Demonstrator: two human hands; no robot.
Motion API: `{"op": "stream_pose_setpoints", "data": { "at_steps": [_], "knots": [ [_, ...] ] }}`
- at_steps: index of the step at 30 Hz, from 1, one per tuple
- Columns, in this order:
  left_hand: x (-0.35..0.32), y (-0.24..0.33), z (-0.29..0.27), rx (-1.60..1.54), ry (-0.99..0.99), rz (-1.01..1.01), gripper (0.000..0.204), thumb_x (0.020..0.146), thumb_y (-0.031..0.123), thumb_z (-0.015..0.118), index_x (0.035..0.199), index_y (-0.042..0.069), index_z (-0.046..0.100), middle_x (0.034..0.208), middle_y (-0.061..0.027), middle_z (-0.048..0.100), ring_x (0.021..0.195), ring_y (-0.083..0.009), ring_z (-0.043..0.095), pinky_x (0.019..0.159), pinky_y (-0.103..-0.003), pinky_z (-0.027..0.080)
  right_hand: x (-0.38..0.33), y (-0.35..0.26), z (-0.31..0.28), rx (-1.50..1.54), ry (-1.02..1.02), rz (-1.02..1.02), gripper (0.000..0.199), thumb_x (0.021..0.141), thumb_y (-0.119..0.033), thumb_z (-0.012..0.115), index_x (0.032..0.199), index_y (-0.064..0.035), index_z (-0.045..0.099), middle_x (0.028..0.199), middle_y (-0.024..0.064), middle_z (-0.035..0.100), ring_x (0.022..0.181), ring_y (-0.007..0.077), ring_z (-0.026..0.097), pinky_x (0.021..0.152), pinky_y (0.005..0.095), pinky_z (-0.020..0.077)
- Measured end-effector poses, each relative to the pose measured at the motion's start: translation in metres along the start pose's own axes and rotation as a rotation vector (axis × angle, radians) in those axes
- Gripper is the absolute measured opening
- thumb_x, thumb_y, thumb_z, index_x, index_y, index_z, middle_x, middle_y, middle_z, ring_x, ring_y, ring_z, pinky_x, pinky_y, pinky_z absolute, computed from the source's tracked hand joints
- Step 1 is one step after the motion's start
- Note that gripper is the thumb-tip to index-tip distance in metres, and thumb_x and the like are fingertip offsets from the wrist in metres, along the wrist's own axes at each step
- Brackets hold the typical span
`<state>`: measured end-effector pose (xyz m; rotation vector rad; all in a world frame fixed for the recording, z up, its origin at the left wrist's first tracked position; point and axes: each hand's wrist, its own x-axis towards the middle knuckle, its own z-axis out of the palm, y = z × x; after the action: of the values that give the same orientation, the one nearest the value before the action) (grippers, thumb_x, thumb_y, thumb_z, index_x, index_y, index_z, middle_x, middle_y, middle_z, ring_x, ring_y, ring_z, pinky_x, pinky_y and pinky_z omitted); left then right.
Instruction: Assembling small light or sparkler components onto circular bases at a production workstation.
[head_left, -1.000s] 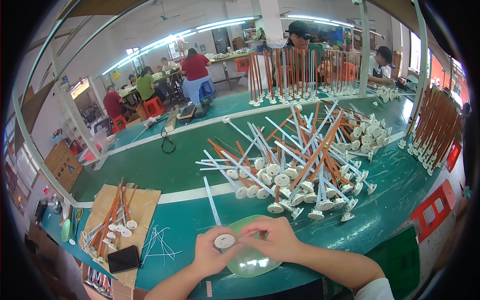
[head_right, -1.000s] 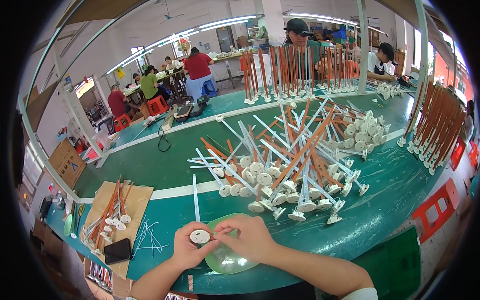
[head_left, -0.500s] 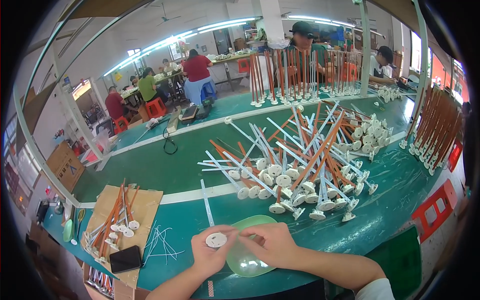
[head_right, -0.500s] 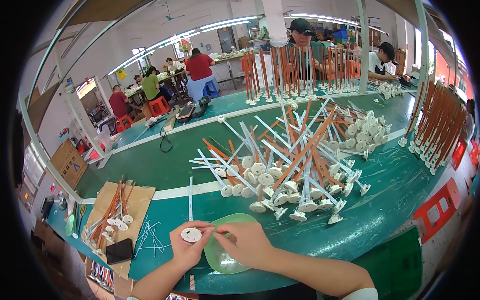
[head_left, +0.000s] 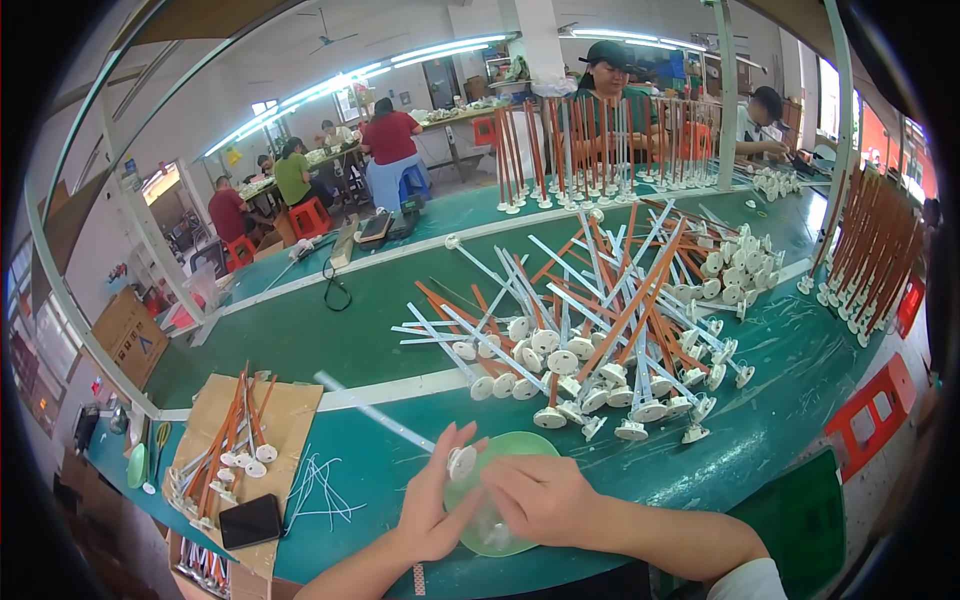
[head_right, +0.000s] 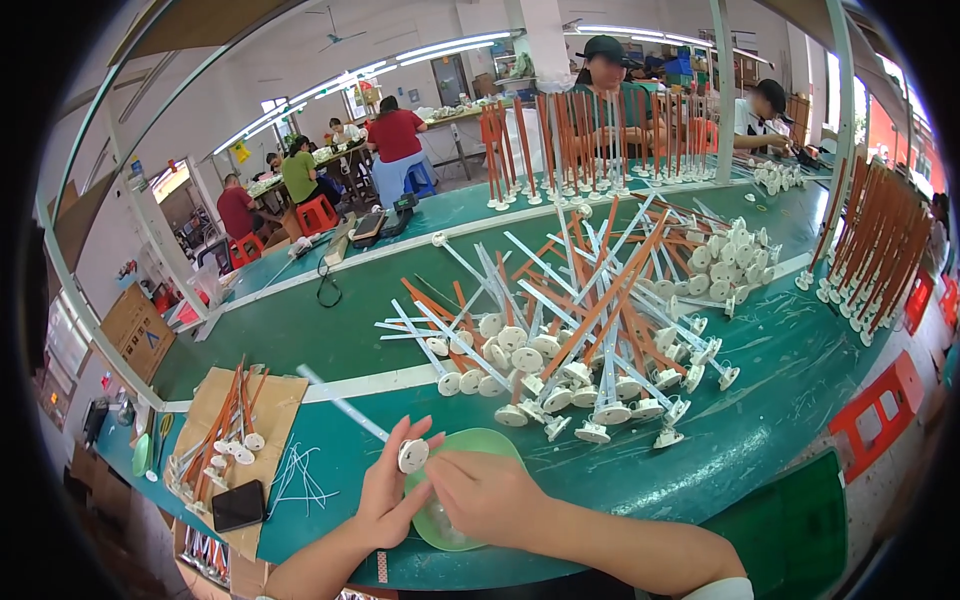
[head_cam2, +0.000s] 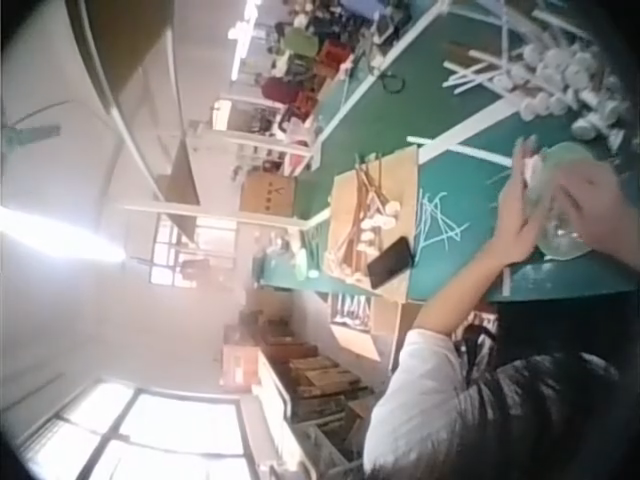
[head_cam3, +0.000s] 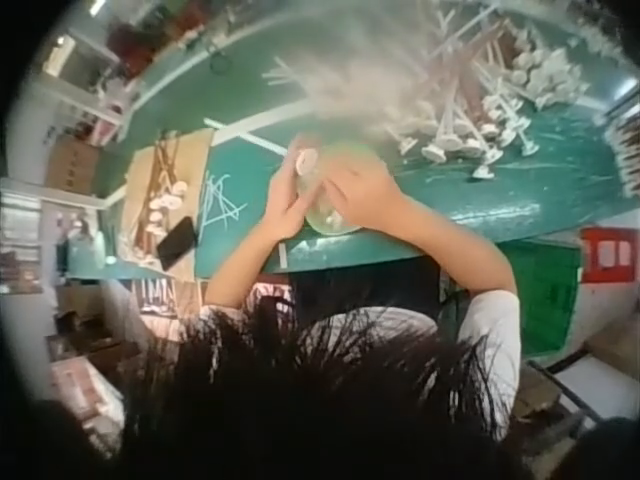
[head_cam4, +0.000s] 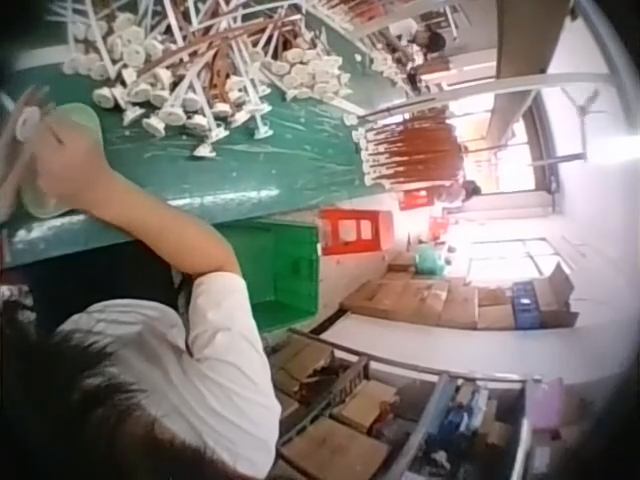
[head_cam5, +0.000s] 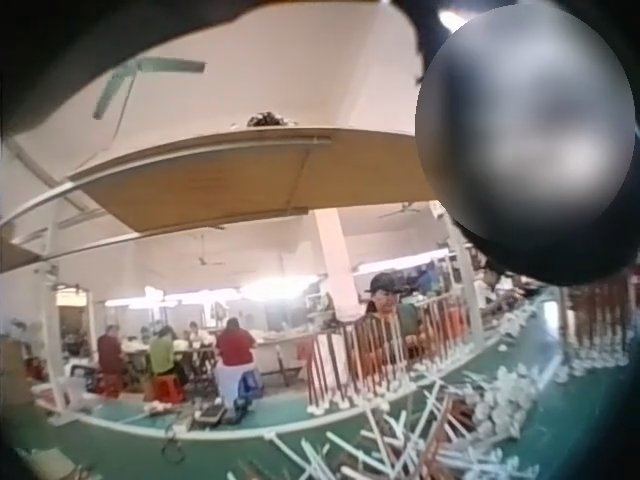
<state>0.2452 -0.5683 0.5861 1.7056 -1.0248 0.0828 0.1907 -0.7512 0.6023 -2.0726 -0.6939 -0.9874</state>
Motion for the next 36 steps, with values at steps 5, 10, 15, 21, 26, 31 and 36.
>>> {"op": "stream_pose_setpoints", "data": {
  "at_steps": [5,10,15,21,26,31,36],
  "knots": [
    [-0.003,-0.002,-0.003,-0.283,-0.086,-0.056,0.065,0.099,0.007,0.046,0.154,0.002,0.013,0.151,-0.0271,0.034,0.132,-0.0393,0.047,0.108,-0.044,0.039,-0.001,0.005,0.001,-0.057,-0.014,-0.066,0.021,0.071,0.004,0.068,0.092,0.0000,0.064,0.088,0.0109,0.067,0.068,0.0265,0.066,0.058,0.0317,0.0540],
    [-0.007,-0.003,-0.006,-0.381,-0.078,-0.056,0.060,0.101,0.011,0.047,0.154,0.006,0.020,0.149,-0.0272,0.038,0.132,-0.0378,0.047,0.106,-0.044,0.042,0.001,0.002,0.000,-0.048,0.034,-0.088,0.023,0.071,0.004,0.067,0.093,0.0009,0.064,0.090,0.0119,0.068,0.070,0.0266,0.067,0.061,0.0323,0.0555],
    [-0.013,-0.005,-0.008,-0.354,-0.042,-0.048,0.057,0.092,-0.004,0.054,0.146,0.003,0.039,0.142,-0.0285,0.047,0.123,-0.0278,0.056,0.102,-0.039,0.046,0.001,0.001,-0.002,-0.020,-0.009,-0.129,0.025,0.071,0.004,0.067,0.096,0.0024,0.063,0.095,0.0145,0.068,0.074,0.0269,0.068,0.064,0.0335,0.0568],
    [-0.014,-0.010,-0.006,-0.347,-0.015,-0.019,0.055,0.088,-0.010,0.058,0.141,-0.004,0.045,0.142,-0.0240,0.049,0.120,-0.0254,0.058,0.096,-0.034,0.049,-0.004,0.000,0.001,-0.055,-0.055,-0.135,0.038,0.067,-0.002,0.068,0.104,0.0038,0.060,0.099,0.0113,0.061,0.083,0.0233,0.065,0.069,0.0321,0.0557],
    [-0.014,-0.011,-0.006,-0.311,-0.029,-0.010,0.056,0.087,-0.011,0.060,0.141,-0.003,0.046,0.142,-0.0243,0.050,0.120,-0.0256,0.059,0.096,-0.034,0.048,-0.006,-0.002,0.005,-0.080,-0.071,-0.119,0.041,0.067,-0.002,0.066,0.107,0.0054,0.060,0.096,0.0125,0.060,0.080,0.0230,0.064,0.067,0.0318,0.0548],
    [-0.017,-0.013,-0.005,-0.311,-0.031,-0.057,0.056,0.087,-0.011,0.060,0.140,-0.002,0.047,0.140,-0.0245,0.051,0.120,-0.0247,0.058,0.098,-0.036,0.047,-0.005,-0.002,0.006,-0.113,-0.031,-0.149,0.040,0.067,-0.002,0.065,0.106,0.0051,0.060,0.093,0.0114,0.059,0.078,0.0227,0.064,0.065,0.0317,0.0541],
    [-0.016,-0.012,-0.001,-0.374,0.067,-0.049,0.055,0.087,-0.011,0.060,0.140,-0.002,0.048,0.139,-0.0242,0.052,0.118,-0.0237,0.059,0.098,-0.036,0.048,-0.006,-0.001,0.003,-0.072,-0.033,-0.111,0.039,0.067,-0.002,0.065,0.105,0.0046,0.060,0.093,0.0106,0.059,0.076,0.0224,0.064,0.064,0.0319,0.0541]
  ]
}}
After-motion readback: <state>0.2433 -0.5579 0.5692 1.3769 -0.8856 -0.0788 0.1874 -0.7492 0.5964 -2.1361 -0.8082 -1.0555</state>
